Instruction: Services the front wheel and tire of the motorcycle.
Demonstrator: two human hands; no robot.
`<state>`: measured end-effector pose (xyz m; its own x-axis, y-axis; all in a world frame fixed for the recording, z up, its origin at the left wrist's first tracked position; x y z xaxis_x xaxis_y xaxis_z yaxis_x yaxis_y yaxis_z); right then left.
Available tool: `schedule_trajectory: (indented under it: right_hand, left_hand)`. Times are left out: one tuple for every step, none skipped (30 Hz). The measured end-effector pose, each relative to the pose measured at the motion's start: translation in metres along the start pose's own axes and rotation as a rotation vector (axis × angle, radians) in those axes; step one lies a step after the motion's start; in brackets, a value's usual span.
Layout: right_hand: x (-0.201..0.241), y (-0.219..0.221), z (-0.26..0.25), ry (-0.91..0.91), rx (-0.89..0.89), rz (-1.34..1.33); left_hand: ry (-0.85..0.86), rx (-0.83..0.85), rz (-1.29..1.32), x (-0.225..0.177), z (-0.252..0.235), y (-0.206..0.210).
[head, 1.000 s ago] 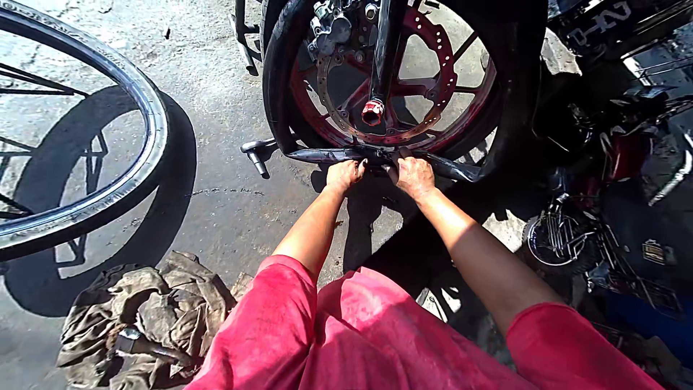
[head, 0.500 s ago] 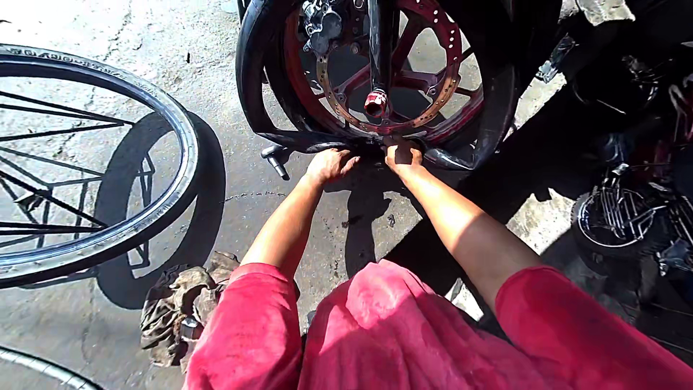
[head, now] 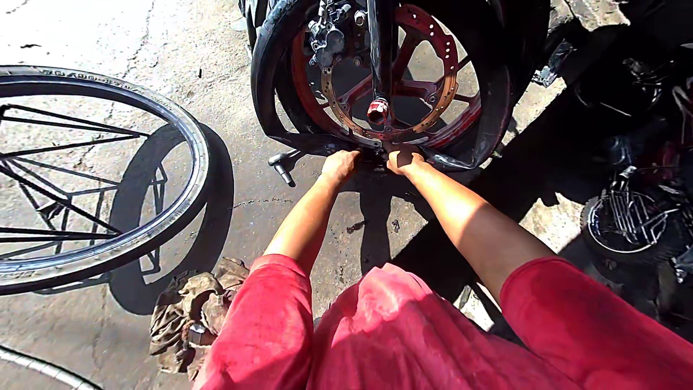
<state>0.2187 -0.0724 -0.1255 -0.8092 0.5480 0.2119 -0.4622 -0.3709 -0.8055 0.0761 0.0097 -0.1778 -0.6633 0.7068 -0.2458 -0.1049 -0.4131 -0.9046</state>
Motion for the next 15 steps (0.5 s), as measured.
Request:
schedule_trajectory:
  right_hand:
    - [0.0,0.002,0.002,-0.002,-0.047,-0.009]
    - [0.001,0.004,0.005,-0.006,-0.078,-0.023]
    - [0.001,0.006,0.007,-0.008,-0.086,-0.033]
    - [0.001,0.007,0.007,-0.015,-0.082,-0.035]
    - [0.001,0.008,0.009,-0.012,-0.052,-0.028]
    - [0.002,0.007,0.009,0.006,-0.007,-0.021]
    - [0.002,0.005,0.01,0.037,0.045,-0.014]
    - [0.003,0.004,0.011,0.073,0.096,-0.015]
    - [0.003,0.002,0.009,0.102,0.142,-0.012]
    - [0.002,0.003,0.006,0.113,0.172,0.001]
    - [0.001,0.003,0.002,0.111,0.186,0.014]
    - [0.0,0.003,-0.001,0.105,0.193,0.028]
    - [-0.001,0.005,-0.006,0.093,0.194,0.037]
    - [-0.002,0.006,-0.01,0.074,0.19,0.042]
    - [-0.001,0.006,-0.012,0.06,0.185,0.05]
  left_hand:
    - [-0.006,0.019,-0.034,-0.002,-0.002,0.0]
    - [-0.011,0.05,-0.057,-0.003,-0.005,0.001]
    - [-0.012,0.084,-0.082,-0.004,-0.009,0.002]
    - [-0.012,0.128,-0.101,-0.005,-0.012,0.004]
    - [-0.019,0.181,-0.122,-0.008,-0.011,0.005]
    - [-0.035,0.228,-0.144,-0.01,-0.01,0.005]
    - [-0.055,0.269,-0.16,-0.012,-0.011,0.005]
    - [-0.077,0.304,-0.17,-0.014,-0.013,0.005]
    - [-0.093,0.329,-0.179,-0.016,-0.015,0.003]
    - [-0.101,0.333,-0.183,-0.017,-0.016,0.002]
    - [-0.095,0.325,-0.181,-0.018,-0.017,0.004]
    - [-0.068,0.301,-0.173,-0.017,-0.015,0.007]
    - [-0.016,0.268,-0.171,-0.015,-0.013,0.011]
    - [0.047,0.236,-0.17,-0.013,-0.01,0.014]
    - [0.097,0.216,-0.169,-0.01,-0.004,0.015]
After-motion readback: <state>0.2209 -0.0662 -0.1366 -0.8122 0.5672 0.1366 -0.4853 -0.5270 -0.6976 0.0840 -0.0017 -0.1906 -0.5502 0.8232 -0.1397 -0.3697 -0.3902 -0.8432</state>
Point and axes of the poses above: each hand's wrist, its own z-axis away from the middle knuckle, its own y-axis out of the palm, x = y × z, the point moved 6 cm from there along -z, towards the middle knuckle, and after that the axes turned 12 degrees about -z, right-handed, at the moved point
